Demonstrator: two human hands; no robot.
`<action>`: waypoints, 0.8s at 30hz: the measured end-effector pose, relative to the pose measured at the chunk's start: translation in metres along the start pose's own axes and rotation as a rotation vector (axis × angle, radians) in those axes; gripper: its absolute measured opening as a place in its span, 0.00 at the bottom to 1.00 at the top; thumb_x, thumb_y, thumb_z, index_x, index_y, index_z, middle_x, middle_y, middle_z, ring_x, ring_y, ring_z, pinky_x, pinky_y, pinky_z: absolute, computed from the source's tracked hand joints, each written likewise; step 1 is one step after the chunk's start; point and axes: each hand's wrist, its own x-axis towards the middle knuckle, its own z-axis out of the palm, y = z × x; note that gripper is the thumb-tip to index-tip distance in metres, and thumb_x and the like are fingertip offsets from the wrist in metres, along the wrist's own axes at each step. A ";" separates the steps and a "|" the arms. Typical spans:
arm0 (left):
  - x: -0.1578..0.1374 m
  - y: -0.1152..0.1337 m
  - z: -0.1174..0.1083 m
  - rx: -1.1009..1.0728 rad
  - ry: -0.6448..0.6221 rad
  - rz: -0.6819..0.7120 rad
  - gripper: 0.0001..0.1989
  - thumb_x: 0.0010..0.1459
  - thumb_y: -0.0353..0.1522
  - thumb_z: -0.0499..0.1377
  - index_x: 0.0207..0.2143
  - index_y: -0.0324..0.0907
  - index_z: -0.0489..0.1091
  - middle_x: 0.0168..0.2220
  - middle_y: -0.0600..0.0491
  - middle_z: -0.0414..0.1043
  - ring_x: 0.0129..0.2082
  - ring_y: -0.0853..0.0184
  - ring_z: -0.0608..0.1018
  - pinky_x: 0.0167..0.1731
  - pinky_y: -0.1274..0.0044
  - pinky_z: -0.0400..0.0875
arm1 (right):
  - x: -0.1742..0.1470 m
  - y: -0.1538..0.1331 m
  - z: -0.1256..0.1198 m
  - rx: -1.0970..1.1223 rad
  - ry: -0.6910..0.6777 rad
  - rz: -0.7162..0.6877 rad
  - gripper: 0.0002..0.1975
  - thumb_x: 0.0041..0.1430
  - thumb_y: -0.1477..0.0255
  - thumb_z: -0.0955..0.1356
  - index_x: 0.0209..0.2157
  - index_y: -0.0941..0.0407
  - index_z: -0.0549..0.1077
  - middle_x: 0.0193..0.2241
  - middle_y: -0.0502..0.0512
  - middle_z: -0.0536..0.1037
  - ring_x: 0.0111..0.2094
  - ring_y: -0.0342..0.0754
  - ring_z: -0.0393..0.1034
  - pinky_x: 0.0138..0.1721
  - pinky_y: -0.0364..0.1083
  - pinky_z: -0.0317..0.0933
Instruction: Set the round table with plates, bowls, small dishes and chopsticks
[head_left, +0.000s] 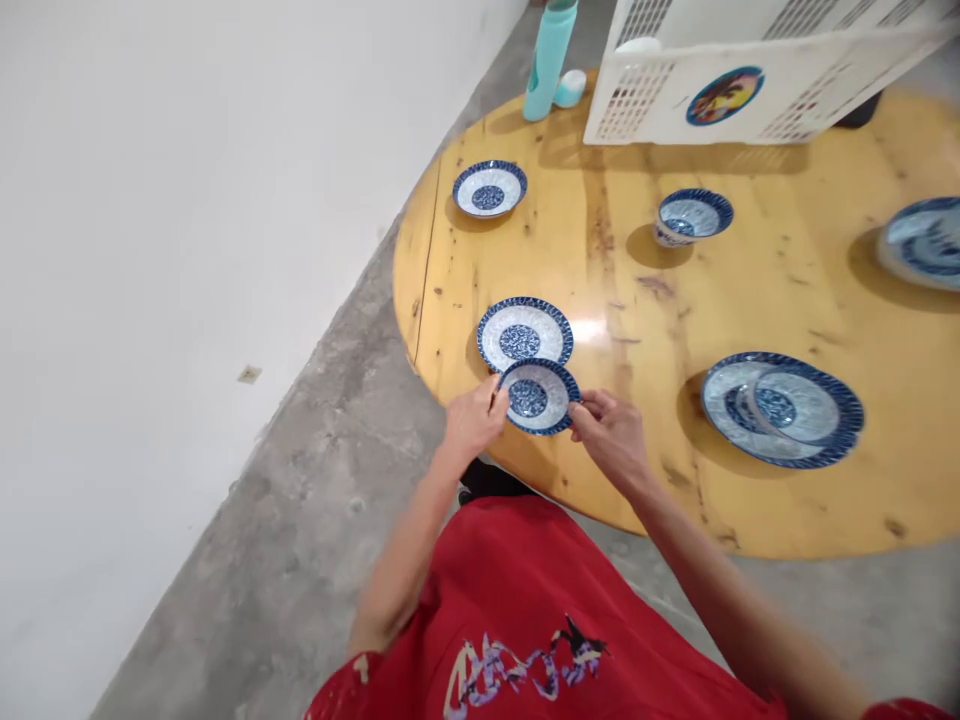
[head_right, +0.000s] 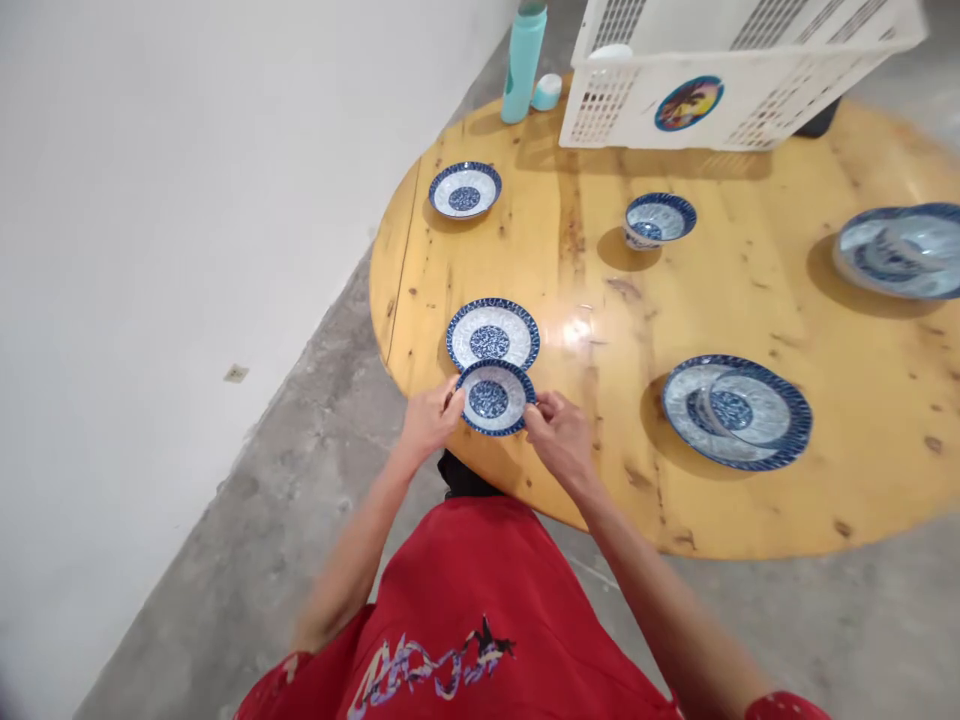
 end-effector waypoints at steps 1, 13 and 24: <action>0.021 -0.001 -0.006 0.024 -0.019 0.033 0.18 0.73 0.36 0.48 0.56 0.45 0.73 0.45 0.49 0.82 0.45 0.63 0.81 0.43 0.77 0.68 | 0.015 -0.003 0.003 0.010 0.027 0.014 0.15 0.45 0.60 0.66 0.31 0.57 0.73 0.18 0.50 0.72 0.19 0.46 0.65 0.21 0.43 0.60; 0.187 -0.003 -0.027 0.128 -0.243 0.258 0.17 0.66 0.31 0.49 0.37 0.40 0.79 0.39 0.48 0.80 0.41 0.62 0.78 0.39 0.75 0.64 | 0.110 -0.003 0.027 0.008 0.201 0.199 0.06 0.45 0.71 0.65 0.29 0.55 0.70 0.17 0.50 0.72 0.18 0.45 0.66 0.18 0.42 0.59; 0.209 -0.012 -0.025 0.049 -0.332 0.300 0.15 0.60 0.28 0.52 0.36 0.39 0.79 0.39 0.44 0.80 0.44 0.57 0.78 0.43 0.70 0.66 | 0.102 0.001 0.043 -0.005 0.253 0.270 0.07 0.49 0.69 0.66 0.32 0.55 0.68 0.20 0.50 0.72 0.20 0.47 0.70 0.20 0.43 0.62</action>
